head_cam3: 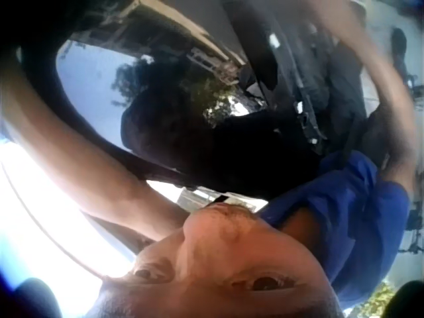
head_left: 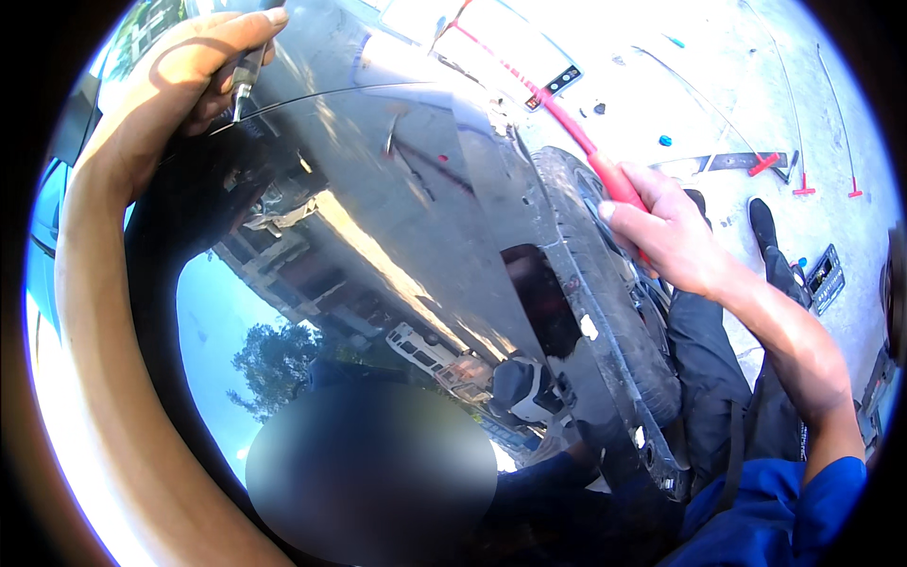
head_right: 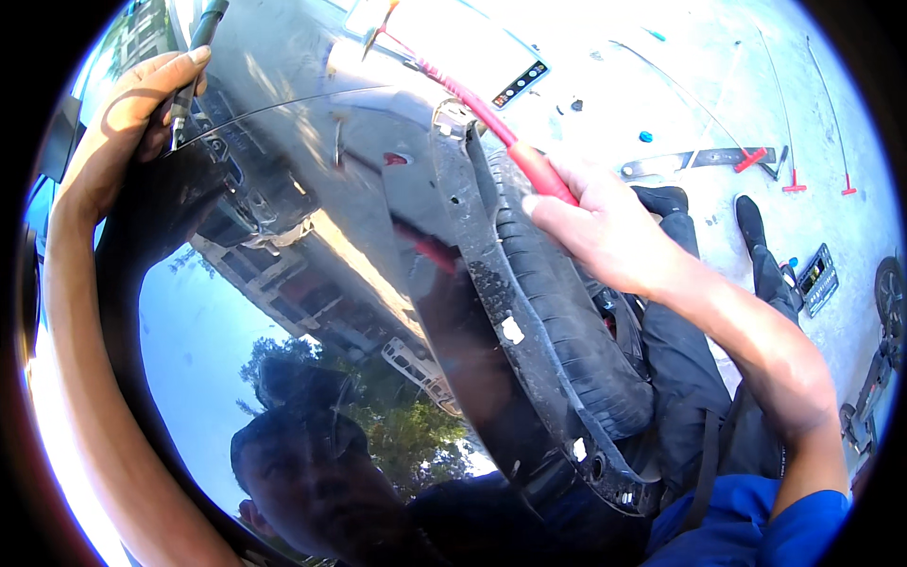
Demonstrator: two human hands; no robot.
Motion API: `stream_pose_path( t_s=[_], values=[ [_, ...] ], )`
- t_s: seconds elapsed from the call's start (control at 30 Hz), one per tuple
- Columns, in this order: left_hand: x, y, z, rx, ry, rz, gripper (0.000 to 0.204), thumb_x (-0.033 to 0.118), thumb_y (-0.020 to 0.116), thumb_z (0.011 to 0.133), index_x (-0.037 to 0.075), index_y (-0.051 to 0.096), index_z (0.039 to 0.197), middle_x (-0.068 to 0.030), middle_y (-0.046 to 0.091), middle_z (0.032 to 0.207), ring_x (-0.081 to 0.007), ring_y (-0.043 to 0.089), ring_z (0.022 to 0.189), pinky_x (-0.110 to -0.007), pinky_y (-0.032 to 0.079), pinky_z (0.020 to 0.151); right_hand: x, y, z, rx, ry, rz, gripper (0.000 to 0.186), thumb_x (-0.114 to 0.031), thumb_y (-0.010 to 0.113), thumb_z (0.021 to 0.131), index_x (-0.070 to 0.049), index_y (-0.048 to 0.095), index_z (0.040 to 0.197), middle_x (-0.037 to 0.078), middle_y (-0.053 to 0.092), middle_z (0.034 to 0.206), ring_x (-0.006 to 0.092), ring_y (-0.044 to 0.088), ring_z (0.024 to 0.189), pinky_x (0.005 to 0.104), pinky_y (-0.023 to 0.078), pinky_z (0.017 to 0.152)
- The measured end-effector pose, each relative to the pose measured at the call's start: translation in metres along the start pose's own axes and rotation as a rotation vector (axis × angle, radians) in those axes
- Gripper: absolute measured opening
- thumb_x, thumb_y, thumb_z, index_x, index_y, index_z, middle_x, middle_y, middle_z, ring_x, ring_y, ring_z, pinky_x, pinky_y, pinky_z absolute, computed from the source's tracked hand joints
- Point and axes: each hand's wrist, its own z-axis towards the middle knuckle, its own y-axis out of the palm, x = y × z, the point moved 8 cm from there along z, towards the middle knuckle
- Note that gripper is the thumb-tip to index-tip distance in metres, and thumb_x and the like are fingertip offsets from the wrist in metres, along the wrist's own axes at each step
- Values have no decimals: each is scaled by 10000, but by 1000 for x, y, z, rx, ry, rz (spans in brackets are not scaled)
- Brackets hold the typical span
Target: The person uses a mallet and various metal rods to remove dents from a car's front fender while using a light panel to monitor the surface.
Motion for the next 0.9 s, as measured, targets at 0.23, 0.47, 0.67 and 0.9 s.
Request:
stream_pose_path(
  t_s=[0.23,0.47,0.67,0.9],
  values=[
    [25,1,-6,38,-77,-145,387,427,557,989,85,684,861,-2,535,666,-87,478,575,-258,353,582,6,-15,3,109,-44,117,251,-232,597,977,-31,571,1125,-32,516,657,49,463,483,231,364,424],
    [-11,-8,1,40,44,-17,462,607,577,952,156,673,980,68,395,656,-31,346,545,-223,268,559,0,-3,3,17,-42,55,196,-221,613,981,-42,573,1047,-47,492,677,45,464,554,237,369,494],
    [-9,0,4,45,23,-68,419,566,611,946,150,657,913,76,404,646,-21,361,547,-209,279,542,7,-2,-2,19,-27,0,210,-212,622,969,-19,561,1027,-18,497,743,63,484,686,279,422,614],
    [5,-4,-5,-4,-3,-134,405,529,646,931,131,643,860,86,410,650,-21,395,544,-197,299,530,1,-8,-2,46,0,203,226,-189,613,954,-14,552,1082,-30,482,746,57,471,630,259,399,553]
  ],
)
